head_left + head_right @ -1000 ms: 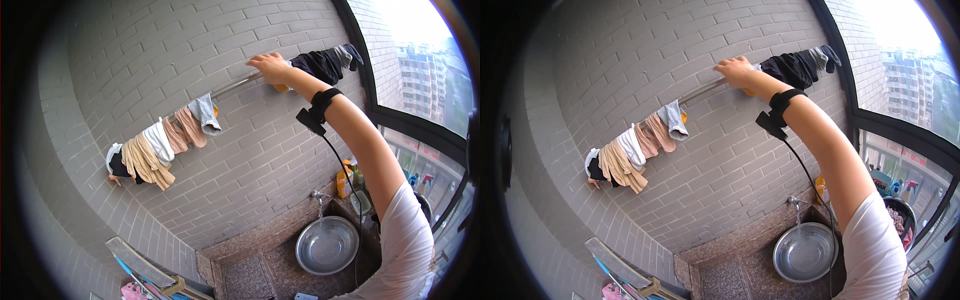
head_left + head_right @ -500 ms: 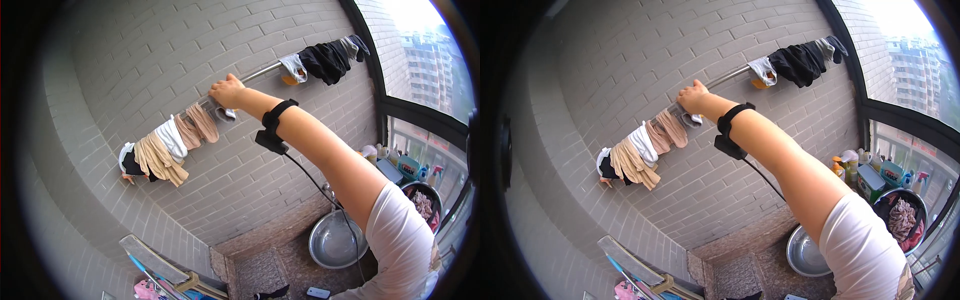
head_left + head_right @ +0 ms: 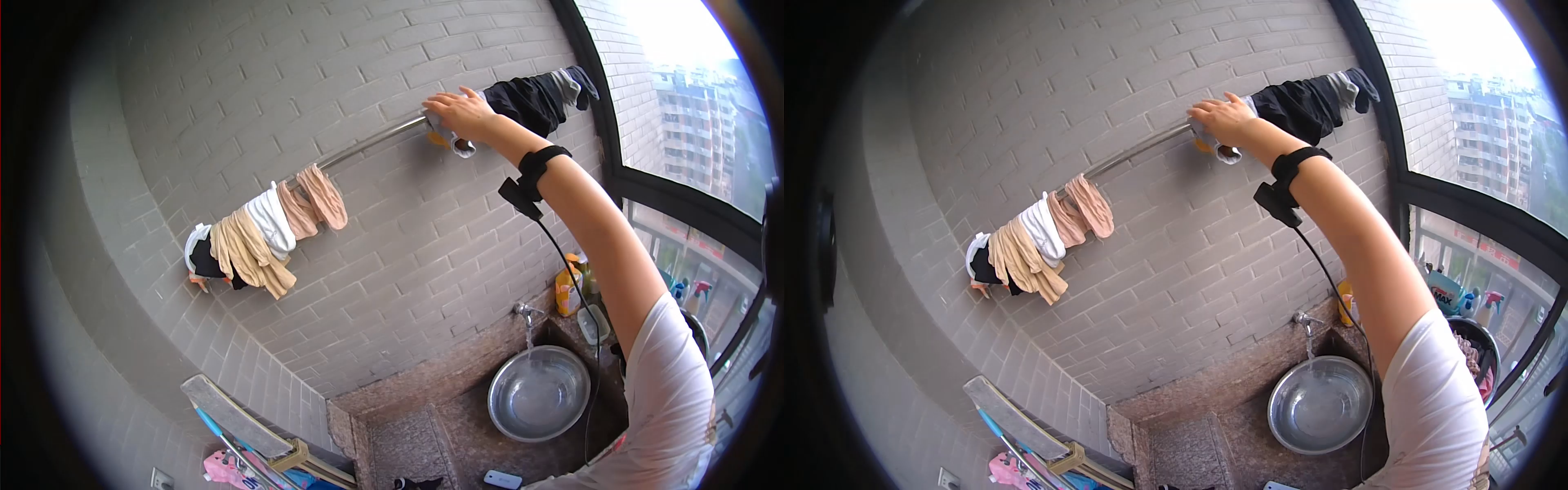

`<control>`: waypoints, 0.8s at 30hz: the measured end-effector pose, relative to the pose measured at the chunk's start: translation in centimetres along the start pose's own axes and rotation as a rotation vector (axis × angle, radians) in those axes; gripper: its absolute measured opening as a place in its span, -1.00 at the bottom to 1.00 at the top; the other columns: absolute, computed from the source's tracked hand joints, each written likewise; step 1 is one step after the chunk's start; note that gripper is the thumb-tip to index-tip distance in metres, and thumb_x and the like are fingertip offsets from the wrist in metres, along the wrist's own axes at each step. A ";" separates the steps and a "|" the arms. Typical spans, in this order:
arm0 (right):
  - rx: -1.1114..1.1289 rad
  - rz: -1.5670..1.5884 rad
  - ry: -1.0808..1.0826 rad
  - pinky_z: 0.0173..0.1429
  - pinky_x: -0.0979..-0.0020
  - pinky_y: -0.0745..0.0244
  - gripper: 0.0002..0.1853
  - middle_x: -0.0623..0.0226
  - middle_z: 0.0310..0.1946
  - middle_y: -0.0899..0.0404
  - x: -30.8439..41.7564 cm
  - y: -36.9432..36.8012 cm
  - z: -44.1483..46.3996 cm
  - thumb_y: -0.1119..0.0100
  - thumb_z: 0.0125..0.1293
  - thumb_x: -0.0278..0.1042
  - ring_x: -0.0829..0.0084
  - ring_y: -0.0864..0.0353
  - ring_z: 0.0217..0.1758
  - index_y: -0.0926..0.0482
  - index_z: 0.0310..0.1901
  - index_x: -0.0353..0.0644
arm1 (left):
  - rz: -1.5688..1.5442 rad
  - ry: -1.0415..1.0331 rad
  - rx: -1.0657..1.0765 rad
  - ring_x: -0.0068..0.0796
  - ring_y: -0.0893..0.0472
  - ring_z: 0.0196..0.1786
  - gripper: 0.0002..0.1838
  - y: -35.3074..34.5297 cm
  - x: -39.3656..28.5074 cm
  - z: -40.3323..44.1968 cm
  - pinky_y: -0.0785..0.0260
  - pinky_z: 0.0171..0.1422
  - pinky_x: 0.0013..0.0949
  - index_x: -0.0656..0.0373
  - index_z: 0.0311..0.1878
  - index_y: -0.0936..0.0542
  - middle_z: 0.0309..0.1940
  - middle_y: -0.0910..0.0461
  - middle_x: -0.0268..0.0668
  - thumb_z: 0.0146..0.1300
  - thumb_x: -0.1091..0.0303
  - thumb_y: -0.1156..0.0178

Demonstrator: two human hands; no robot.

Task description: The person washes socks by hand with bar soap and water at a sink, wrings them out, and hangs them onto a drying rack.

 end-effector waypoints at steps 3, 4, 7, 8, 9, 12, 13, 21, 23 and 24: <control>-0.169 0.202 0.084 0.22 0.11 -0.13 -0.51 0.38 0.07 -0.37 5.4 3.7 -1.0 -0.06 0.19 -0.33 0.38 -0.33 0.18 -0.25 0.18 0.03 | -0.084 0.032 -0.066 -0.48 -0.46 -0.14 -0.76 -1.8 -3.5 -0.6 -0.31 -0.08 -0.42 0.28 -0.07 -0.47 -0.22 -0.49 -0.25 0.18 0.45 -0.11; -0.169 0.403 0.094 0.24 0.09 -0.12 -0.50 0.32 0.08 -0.36 7.5 6.1 -1.7 -0.06 0.18 -0.34 0.35 -0.32 0.18 -0.24 0.19 -0.01 | -0.118 0.026 0.000 -0.56 -0.46 -0.20 -0.78 -2.4 -3.7 0.1 -0.31 -0.16 -0.48 0.25 -0.09 -0.48 -0.24 -0.49 -0.30 0.17 0.47 -0.12; 0.048 0.668 0.332 0.25 0.11 -0.11 -0.55 0.29 -0.10 -0.44 17.8 10.2 -7.7 -0.08 0.18 -0.29 0.32 -0.41 0.07 -0.29 0.13 -0.01 | -0.196 0.011 0.176 -0.60 -0.50 -0.40 -0.85 -1.6 -1.3 3.9 -0.37 -0.27 -0.51 0.17 -0.26 -0.44 -0.40 -0.53 -0.39 0.13 0.44 -0.20; 0.139 0.760 0.425 0.25 0.08 -0.09 -0.52 0.32 -0.13 -0.46 21.1 11.0 -10.8 -0.11 0.16 -0.26 0.33 -0.44 0.03 -0.27 0.14 0.01 | -0.152 -0.032 0.228 -0.53 -0.51 -0.24 -0.75 -2.6 -4.3 3.5 -0.37 -0.13 -0.43 0.24 -0.13 -0.44 -0.26 -0.52 -0.32 0.13 0.41 -0.16; 0.286 0.890 0.463 0.25 0.07 -0.10 -0.49 0.30 -0.11 -0.46 24.1 11.1 -14.0 -0.12 0.16 -0.23 0.33 -0.44 0.05 -0.25 0.16 0.01 | -0.223 -0.082 0.205 -0.62 -0.49 -0.35 -0.83 -3.4 -6.7 3.8 -0.35 -0.24 -0.54 0.24 -0.23 -0.42 -0.36 -0.51 -0.35 0.10 0.55 -0.15; 0.664 1.290 0.473 0.24 0.02 -0.10 -0.36 0.23 0.02 -0.41 31.3 11.1 -23.5 -0.17 0.14 -0.10 0.28 -0.39 0.13 -0.17 0.23 0.02 | -0.394 -0.115 0.282 -0.65 -0.49 -0.36 -0.84 -5.1 -11.7 3.9 -0.36 -0.26 -0.55 0.19 -0.28 -0.40 -0.38 -0.50 -0.38 0.12 0.53 -0.18; 0.764 1.401 0.420 0.25 0.04 -0.12 -0.31 0.20 0.07 -0.38 33.1 10.2 -26.0 -0.21 0.11 -0.08 0.25 -0.35 0.17 -0.15 0.25 -0.02 | -0.433 -0.157 0.327 -0.63 -0.50 -0.35 -0.82 -5.3 -12.6 4.3 -0.37 -0.25 -0.54 0.19 -0.25 -0.39 -0.35 -0.51 -0.36 0.12 0.54 -0.19; 1.009 2.278 -0.316 0.15 0.40 -0.30 -0.38 0.28 0.03 -0.42 42.4 5.3 -36.6 -0.31 0.10 -0.26 0.47 -0.35 0.14 -0.28 0.17 -0.21 | -0.422 -0.257 0.315 -0.61 -0.51 -0.29 -0.74 -6.0 -16.3 4.9 -0.37 -0.19 -0.53 0.20 -0.17 -0.41 -0.30 -0.52 -0.36 0.07 0.55 -0.22; 1.052 2.576 -0.874 0.04 0.48 -0.38 -0.65 0.40 -0.14 -0.53 43.0 3.3 -38.1 -0.22 0.17 -0.37 0.58 -0.48 -0.04 -0.44 0.00 -0.19 | -0.490 -0.357 0.198 -0.59 -0.50 -0.24 -0.76 -4.4 -17.2 4.6 -0.35 -0.13 -0.52 0.23 -0.12 -0.43 -0.25 -0.51 -0.32 0.12 0.56 -0.12; 1.002 2.683 -0.944 -0.05 0.53 -0.44 -0.84 0.45 -0.27 -0.57 42.8 2.8 -38.0 -0.16 0.21 -0.41 0.63 -0.54 -0.18 -0.52 -0.16 -0.14 | -0.528 -0.380 0.144 -0.57 -0.51 -0.22 -0.76 -3.2 -17.1 4.7 -0.35 -0.12 -0.51 0.24 -0.09 -0.43 -0.23 -0.51 -0.31 0.13 0.56 -0.10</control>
Point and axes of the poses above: each hand's wrist, its own z-axis towards the middle knuckle, its own y-axis out of the back of the hand, x = y × z, the point moved 9 cm from there along z, towards the middle knuckle
